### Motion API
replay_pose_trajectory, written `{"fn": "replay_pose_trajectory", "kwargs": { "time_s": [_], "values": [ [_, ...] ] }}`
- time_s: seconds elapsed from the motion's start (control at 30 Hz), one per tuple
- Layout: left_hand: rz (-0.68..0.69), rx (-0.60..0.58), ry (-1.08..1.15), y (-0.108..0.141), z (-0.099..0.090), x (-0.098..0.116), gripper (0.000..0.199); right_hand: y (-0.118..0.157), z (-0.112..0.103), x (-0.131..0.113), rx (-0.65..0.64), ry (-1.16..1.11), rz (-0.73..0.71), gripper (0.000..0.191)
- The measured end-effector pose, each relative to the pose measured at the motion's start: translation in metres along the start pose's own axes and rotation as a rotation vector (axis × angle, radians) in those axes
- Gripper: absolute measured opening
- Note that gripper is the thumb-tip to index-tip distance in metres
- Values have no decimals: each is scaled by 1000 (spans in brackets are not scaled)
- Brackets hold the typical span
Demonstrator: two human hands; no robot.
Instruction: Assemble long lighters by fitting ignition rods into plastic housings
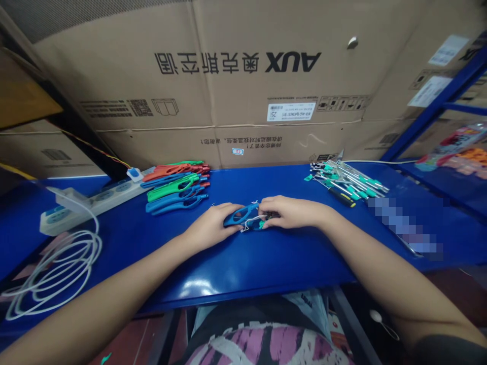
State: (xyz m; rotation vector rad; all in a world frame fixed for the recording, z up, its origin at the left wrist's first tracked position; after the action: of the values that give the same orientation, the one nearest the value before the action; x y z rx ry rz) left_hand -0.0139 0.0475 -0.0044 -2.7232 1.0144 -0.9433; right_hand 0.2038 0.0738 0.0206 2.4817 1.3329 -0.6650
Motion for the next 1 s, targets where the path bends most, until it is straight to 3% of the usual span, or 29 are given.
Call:
{"fn": "replay_pose_trajectory", "kwargs": {
  "time_s": [0.17, 0.27, 0.37, 0.47, 0.53, 0.6, 0.63, 0.67, 0.8, 1.0],
  "values": [
    [-18, 4, 23, -1, 0, -3, 41, -1, 0, 2, -1, 59, 12, 17],
    [-32, 20, 9, -1, 0, -4, 42, 0, -6, 4, 10, 22, -52, 21],
    [-41, 126, -32, 1, -5, -1, 47, 10, -31, 18, 198, 23, -50, 25],
    [-19, 187, -62, 3, -9, 4, 54, 34, -69, 55, 526, 193, 175, 24],
    [3, 141, -74, 4, -8, 7, 62, 57, -92, 90, 674, 401, 466, 21],
    [28, 78, -98, 4, -4, 9, 67, 81, -107, 128, 712, 559, 828, 21],
    [44, 52, -114, 4, -2, 9, 66, 90, -110, 145, 673, 582, 971, 25],
    [60, 32, -132, 4, 0, 10, 63, 97, -111, 159, 651, 575, 1034, 28],
    [85, -22, -183, 3, 8, 10, 49, 105, -101, 188, 602, 535, 1146, 43],
    [72, -15, -163, 5, 13, 6, 44, 95, -86, 185, 644, 566, 1139, 52]
  ]
}}
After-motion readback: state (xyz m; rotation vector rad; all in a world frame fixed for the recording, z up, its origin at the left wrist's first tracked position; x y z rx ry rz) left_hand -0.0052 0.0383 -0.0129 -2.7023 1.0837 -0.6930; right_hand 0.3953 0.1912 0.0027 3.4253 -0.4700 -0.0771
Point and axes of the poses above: each hand's wrist, its own y-axis away from the middle knuckle, its own z-axis out of the palm, x = y × z, the point moved 3 cm from there along -y, towards the middle knuckle, and after that the axes turned 3 degrees about x, right-handed, at the moved point
